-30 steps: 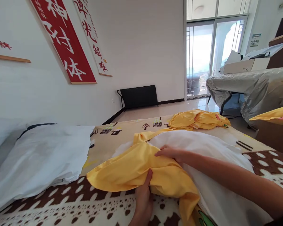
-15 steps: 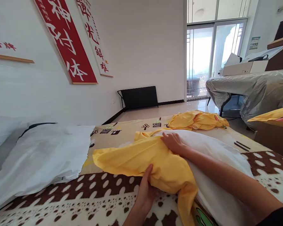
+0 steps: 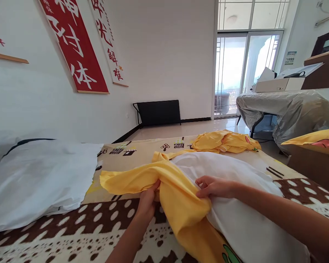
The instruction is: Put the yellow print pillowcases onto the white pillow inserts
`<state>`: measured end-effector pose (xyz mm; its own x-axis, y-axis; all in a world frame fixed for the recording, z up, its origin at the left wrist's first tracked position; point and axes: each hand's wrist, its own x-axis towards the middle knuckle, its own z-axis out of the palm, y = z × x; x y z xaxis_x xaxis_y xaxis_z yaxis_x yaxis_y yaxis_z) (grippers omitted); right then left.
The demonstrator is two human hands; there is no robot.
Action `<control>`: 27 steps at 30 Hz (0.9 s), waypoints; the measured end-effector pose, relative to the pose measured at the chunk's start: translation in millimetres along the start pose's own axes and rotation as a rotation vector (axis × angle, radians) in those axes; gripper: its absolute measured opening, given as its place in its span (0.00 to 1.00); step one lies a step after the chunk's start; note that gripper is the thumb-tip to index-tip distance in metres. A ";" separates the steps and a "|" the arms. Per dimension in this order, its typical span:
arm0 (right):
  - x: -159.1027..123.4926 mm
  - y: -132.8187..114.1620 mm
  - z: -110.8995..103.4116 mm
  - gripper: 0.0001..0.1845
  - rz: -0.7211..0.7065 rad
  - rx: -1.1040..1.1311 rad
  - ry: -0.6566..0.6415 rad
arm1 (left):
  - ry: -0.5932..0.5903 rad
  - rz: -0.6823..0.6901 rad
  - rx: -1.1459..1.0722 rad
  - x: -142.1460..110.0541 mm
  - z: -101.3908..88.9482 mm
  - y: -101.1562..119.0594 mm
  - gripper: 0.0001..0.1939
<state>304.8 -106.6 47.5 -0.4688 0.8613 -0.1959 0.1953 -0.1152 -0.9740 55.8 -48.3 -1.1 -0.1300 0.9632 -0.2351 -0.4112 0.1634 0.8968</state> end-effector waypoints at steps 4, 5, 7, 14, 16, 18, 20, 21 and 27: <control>-13.2 -18.9 -18.8 0.18 0.004 -0.059 0.331 | 0.042 -0.009 -0.014 -9.7 -15.7 4.8 0.16; -15.4 -23.4 -22.3 0.18 0.018 -0.072 0.359 | 0.046 -0.027 -0.009 -13.8 -21.4 2.1 0.18; -17.2 -29.4 -24.4 0.17 0.069 -0.151 0.325 | 0.050 -0.077 -0.001 -24.8 -31.5 -5.9 0.21; 12.9 -35.1 8.6 0.11 0.114 -0.267 0.130 | -0.168 -0.459 -0.027 -70.1 -23.6 -40.4 0.28; 29.0 -37.7 20.1 0.11 0.103 -0.228 0.134 | -0.220 -0.504 -0.008 -71.7 -13.5 -49.4 0.29; 43.1 -41.8 25.1 0.09 0.092 -0.258 0.145 | -0.169 -0.436 0.014 -69.5 -5.5 -54.9 0.26; 51.9 -45.8 20.9 0.11 0.069 -0.456 0.225 | -0.089 -0.317 0.005 -68.3 -1.3 -56.3 0.24; 53.8 -46.6 16.0 0.11 0.055 -0.576 0.283 | -0.050 -0.268 -0.015 -69.2 -0.5 -56.1 0.24; 47.8 -14.8 -4.2 0.07 0.026 -1.045 0.380 | -0.018 -0.376 -0.057 -84.7 -6.0 -68.2 0.19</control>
<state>283.2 -61.7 53.1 -0.1947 0.9808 0.0075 0.9147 0.1843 -0.3596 89.4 -142.4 -44.5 0.0547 0.8419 -0.5368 -0.4769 0.4944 0.7268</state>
